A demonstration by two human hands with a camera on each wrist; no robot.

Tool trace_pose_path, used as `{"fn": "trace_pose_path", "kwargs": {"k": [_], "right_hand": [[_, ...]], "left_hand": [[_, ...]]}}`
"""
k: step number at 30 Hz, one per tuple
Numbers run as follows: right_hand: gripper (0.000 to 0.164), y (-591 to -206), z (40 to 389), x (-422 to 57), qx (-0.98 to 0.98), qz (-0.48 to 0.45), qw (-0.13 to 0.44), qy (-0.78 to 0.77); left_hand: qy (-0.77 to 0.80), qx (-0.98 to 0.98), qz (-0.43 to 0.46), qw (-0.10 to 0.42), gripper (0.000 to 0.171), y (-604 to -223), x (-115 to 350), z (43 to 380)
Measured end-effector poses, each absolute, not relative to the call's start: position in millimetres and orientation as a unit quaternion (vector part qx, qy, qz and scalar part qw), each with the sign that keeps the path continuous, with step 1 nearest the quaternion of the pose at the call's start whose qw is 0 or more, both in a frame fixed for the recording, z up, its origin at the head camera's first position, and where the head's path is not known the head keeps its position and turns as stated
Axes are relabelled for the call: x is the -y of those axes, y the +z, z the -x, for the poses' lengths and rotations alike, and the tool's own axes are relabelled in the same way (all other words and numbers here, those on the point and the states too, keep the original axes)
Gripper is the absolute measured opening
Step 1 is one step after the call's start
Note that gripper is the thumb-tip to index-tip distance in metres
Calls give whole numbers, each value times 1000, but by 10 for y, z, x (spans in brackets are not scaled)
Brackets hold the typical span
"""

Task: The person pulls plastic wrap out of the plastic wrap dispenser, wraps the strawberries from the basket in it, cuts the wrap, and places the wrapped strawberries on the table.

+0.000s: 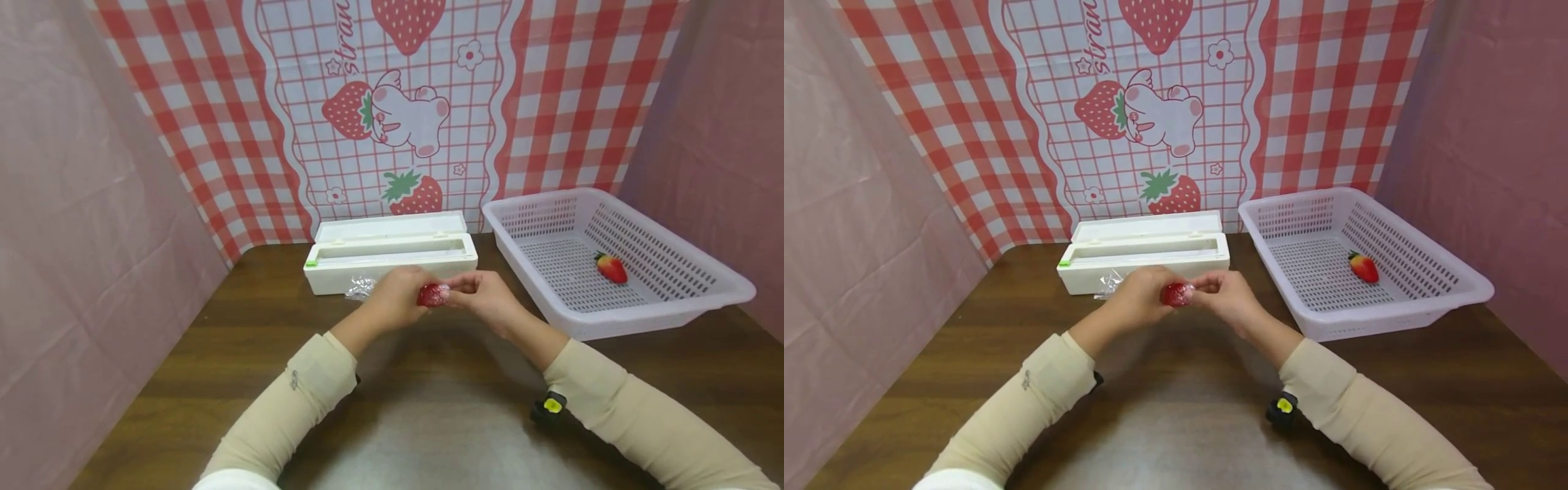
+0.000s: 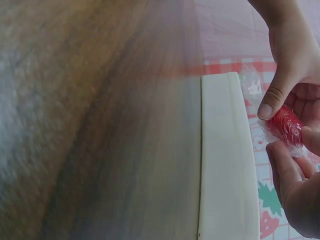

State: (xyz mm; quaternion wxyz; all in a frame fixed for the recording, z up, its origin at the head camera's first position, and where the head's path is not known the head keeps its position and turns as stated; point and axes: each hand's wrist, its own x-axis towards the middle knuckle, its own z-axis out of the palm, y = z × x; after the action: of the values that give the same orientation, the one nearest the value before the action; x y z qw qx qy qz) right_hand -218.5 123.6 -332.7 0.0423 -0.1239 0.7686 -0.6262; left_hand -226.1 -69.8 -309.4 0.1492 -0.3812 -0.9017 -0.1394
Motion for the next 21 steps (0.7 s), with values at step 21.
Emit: {"fn": "trace_pose_path", "kwargs": {"k": [21], "right_hand": [[30, -3359, 2151, -1331, -752, 75, -15, -654]], "left_hand": [[-522, 847, 98, -26, 42, -3033, 890, 2081]]}}
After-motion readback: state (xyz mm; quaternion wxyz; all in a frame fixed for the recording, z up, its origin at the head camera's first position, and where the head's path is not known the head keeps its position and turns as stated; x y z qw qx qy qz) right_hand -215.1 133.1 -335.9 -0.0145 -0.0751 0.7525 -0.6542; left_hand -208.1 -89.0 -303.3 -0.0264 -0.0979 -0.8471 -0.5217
